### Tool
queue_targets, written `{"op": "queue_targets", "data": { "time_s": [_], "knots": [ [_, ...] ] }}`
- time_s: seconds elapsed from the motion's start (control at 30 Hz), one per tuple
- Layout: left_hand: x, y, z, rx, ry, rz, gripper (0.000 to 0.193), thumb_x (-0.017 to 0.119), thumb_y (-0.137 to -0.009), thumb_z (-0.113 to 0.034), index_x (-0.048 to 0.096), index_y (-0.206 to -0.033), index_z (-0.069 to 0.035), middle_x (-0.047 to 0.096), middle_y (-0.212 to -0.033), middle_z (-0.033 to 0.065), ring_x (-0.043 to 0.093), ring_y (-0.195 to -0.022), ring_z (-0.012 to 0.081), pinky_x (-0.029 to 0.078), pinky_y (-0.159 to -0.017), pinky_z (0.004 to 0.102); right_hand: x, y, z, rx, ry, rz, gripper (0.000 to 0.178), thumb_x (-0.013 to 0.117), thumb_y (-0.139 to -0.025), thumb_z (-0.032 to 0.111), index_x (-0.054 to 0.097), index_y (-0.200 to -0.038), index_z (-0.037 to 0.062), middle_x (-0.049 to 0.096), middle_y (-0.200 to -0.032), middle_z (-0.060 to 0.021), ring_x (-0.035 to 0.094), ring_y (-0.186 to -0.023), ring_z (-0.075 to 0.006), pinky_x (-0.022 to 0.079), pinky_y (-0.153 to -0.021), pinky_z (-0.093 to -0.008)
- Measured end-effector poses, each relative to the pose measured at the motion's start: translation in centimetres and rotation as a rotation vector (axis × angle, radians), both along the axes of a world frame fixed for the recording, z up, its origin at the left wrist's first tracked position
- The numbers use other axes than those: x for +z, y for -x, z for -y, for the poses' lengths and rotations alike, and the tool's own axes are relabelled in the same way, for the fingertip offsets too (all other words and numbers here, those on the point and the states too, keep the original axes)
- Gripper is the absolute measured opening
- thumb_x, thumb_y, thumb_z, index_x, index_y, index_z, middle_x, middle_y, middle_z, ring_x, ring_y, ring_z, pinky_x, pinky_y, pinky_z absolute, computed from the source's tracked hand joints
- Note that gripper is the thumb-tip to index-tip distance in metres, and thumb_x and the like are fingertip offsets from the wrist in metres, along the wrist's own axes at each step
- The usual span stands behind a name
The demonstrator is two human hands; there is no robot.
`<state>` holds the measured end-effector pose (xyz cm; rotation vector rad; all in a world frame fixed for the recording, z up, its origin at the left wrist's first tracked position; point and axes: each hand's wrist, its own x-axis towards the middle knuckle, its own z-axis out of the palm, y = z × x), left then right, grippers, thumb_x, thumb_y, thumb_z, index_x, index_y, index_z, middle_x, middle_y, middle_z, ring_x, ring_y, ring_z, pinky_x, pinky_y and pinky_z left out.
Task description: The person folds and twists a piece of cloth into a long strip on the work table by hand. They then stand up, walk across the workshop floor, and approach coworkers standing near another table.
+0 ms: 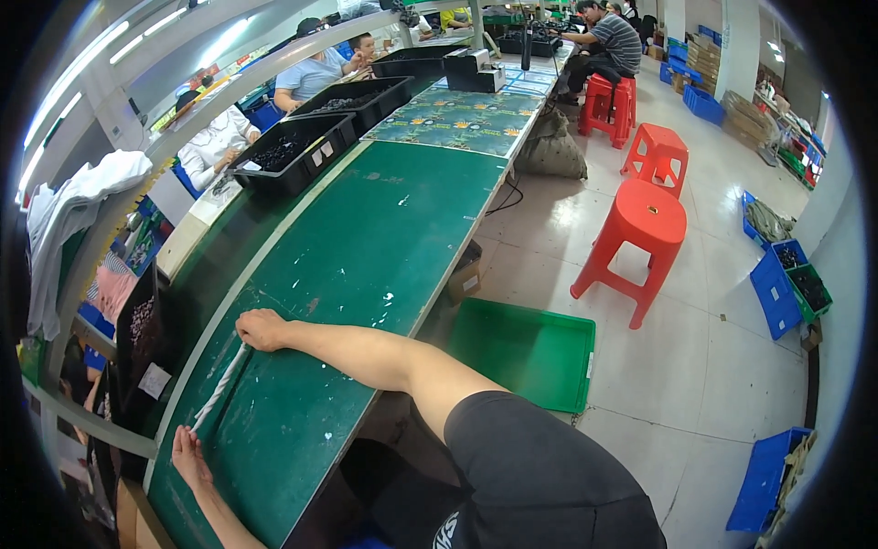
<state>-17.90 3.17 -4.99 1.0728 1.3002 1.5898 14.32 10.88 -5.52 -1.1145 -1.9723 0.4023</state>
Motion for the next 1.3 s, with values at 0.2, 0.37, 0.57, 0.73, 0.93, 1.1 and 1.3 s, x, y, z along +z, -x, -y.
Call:
{"op": "queue_targets", "data": {
  "time_s": [0.2, 0.37, 0.57, 0.73, 0.93, 1.1, 1.3],
  "knots": [
    [0.9, -0.8, 0.4, 0.177, 0.060, -0.431, 0.023, 0.058, -0.079, -0.025, 0.054, -0.066, -0.006, 0.048, -0.055, -0.0015, 0.040, -0.044, 0.0027, 0.028, -0.039, 0.0156, 0.2, -0.3, -0.1, -0.036, -0.060, -0.053, 0.008, 0.049, -0.071, 0.011, 0.055, -0.073, 0.0055, 0.054, -0.083, -0.0106, 0.052, -0.083, -0.0294, 0.041, -0.070, -0.0388],
    [0.3, -0.8, 0.0, 0.223, -0.039, -0.703, 0.034, 0.055, -0.081, -0.028, 0.045, -0.059, -0.005, 0.039, -0.052, -0.0014, 0.032, -0.045, 0.0057, 0.025, -0.040, 0.0204, 0.2, -0.4, 0.0, -0.062, -0.072, -0.086, 0.008, 0.049, -0.070, 0.011, 0.055, -0.072, 0.0055, 0.054, -0.081, -0.0111, 0.052, -0.083, -0.0297, 0.042, -0.070, -0.0389],
    [-0.1, -0.6, 0.0, 0.158, -0.202, -1.000, 0.037, 0.051, -0.083, -0.031, 0.040, -0.059, -0.005, 0.032, -0.054, -0.0022, 0.027, -0.049, 0.0070, 0.024, -0.043, 0.0223, 0.1, -0.5, -0.3, -0.054, -0.129, -0.080, 0.006, 0.050, -0.072, 0.011, 0.053, -0.073, 0.0058, 0.052, -0.081, -0.0096, 0.051, -0.081, -0.0291, 0.041, -0.068, -0.0387],
    [0.5, -2.1, 0.2, 0.101, -0.013, -0.474, 0.034, 0.050, -0.084, -0.027, 0.039, -0.058, -0.008, 0.031, -0.053, -0.0023, 0.028, -0.047, 0.0051, 0.023, -0.042, 0.0200, -0.3, -0.9, -0.6, -0.088, -0.113, -0.090, 0.007, 0.051, -0.070, 0.012, 0.054, -0.072, 0.0060, 0.054, -0.081, -0.0104, 0.052, -0.082, -0.0292, 0.042, -0.070, -0.0385],
    [1.0, -1.1, 0.2, 0.023, -0.022, 0.053, 0.021, 0.054, -0.082, -0.022, 0.048, -0.066, -0.009, 0.041, -0.055, -0.0033, 0.035, -0.045, 0.0035, 0.029, -0.042, 0.0167, 0.1, -0.4, -0.1, -0.042, -0.101, -0.105, 0.007, 0.052, -0.070, 0.012, 0.055, -0.073, 0.0059, 0.054, -0.082, -0.0103, 0.052, -0.082, -0.0292, 0.042, -0.069, -0.0381],
    [1.8, -1.1, 0.6, -0.102, -0.054, 0.368, 0.019, 0.055, -0.081, -0.021, 0.051, -0.071, -0.005, 0.048, -0.061, -0.0020, 0.037, -0.047, 0.0034, 0.031, -0.042, 0.0172, 0.1, -0.1, -0.2, -0.032, -0.073, -0.147, 0.008, 0.053, -0.069, 0.013, 0.055, -0.071, 0.0054, 0.055, -0.081, -0.0103, 0.053, -0.080, -0.0290, 0.042, -0.068, -0.0381],
    [1.7, -0.8, 0.8, -0.341, -0.122, 0.470, 0.022, 0.051, -0.083, -0.022, 0.049, -0.070, -0.005, 0.051, -0.067, -0.0008, 0.036, -0.049, 0.0046, 0.032, -0.044, 0.0157, -0.8, -0.2, -1.2, 0.000, -0.012, -0.232, 0.010, 0.054, -0.069, 0.014, 0.058, -0.070, 0.0051, 0.058, -0.075, -0.0111, 0.055, -0.077, -0.0284, 0.043, -0.067, -0.0373]
  ]
}}
